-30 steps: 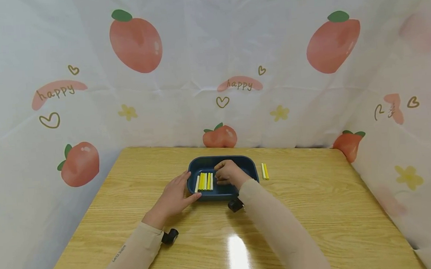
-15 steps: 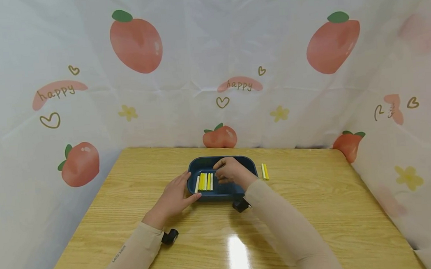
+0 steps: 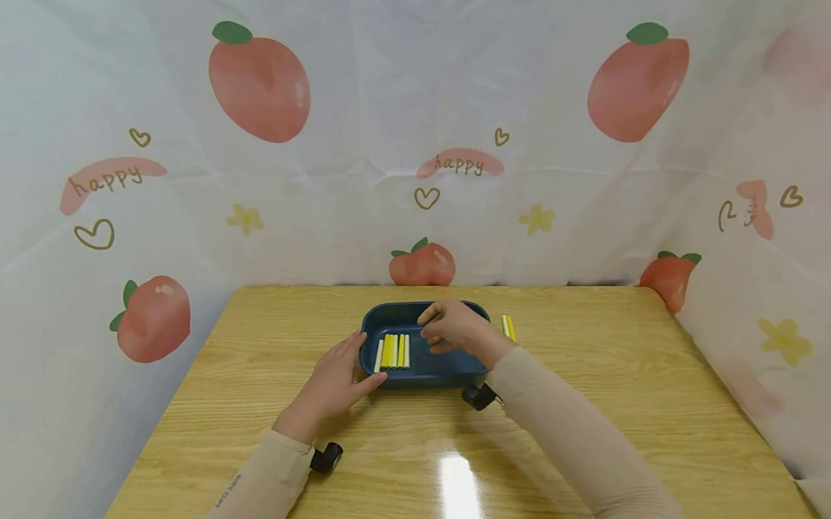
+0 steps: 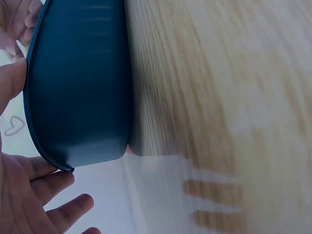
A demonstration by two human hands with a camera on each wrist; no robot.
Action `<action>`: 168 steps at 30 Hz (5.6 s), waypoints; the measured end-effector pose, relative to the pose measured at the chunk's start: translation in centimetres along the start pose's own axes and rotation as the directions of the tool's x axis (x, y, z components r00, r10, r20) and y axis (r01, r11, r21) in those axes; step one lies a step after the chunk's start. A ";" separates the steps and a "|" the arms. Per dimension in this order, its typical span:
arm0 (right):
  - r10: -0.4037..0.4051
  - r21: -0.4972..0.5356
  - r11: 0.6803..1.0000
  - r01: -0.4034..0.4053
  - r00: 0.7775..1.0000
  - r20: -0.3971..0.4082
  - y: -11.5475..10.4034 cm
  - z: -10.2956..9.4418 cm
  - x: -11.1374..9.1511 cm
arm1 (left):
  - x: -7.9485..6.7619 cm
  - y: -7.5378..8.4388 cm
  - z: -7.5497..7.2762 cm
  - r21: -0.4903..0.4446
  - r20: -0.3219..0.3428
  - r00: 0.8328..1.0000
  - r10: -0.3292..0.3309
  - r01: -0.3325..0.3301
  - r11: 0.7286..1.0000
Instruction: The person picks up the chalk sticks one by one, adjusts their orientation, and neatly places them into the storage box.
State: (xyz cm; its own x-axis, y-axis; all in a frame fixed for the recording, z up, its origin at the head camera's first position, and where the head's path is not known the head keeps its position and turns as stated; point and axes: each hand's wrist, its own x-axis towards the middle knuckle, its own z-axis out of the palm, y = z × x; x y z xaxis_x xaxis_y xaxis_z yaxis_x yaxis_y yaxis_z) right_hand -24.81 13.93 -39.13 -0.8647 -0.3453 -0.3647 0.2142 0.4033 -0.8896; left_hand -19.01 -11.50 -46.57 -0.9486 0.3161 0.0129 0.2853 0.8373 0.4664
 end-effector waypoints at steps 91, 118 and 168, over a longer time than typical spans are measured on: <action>0.044 0.050 0.998 -0.033 0.971 -0.237 11.1 -12.4 1.3 | 0.1 -0.3 0.4 0.000 -0.020 1.000 0.011 -0.011 1.000; 0.045 -0.180 0.979 -0.095 0.963 -0.264 11.4 -11.8 1.9 | 0.0 -0.3 0.5 0.000 -0.024 1.000 0.005 -0.005 1.000; 0.025 -0.013 0.999 -0.029 0.966 -0.258 9.5 -11.4 -2.2 | -0.1 -0.3 0.6 0.005 -0.030 1.000 0.003 -0.003 1.000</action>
State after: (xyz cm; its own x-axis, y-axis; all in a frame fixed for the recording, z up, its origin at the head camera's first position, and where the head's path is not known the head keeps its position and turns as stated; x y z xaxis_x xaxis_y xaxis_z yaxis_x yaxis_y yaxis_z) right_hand -26.08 28.19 -43.63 -0.9471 -0.1048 -0.3033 0.2332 0.4245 -0.8749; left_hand -18.91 -11.56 -47.24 -0.9514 0.3052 0.0413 0.2891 0.8386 0.4617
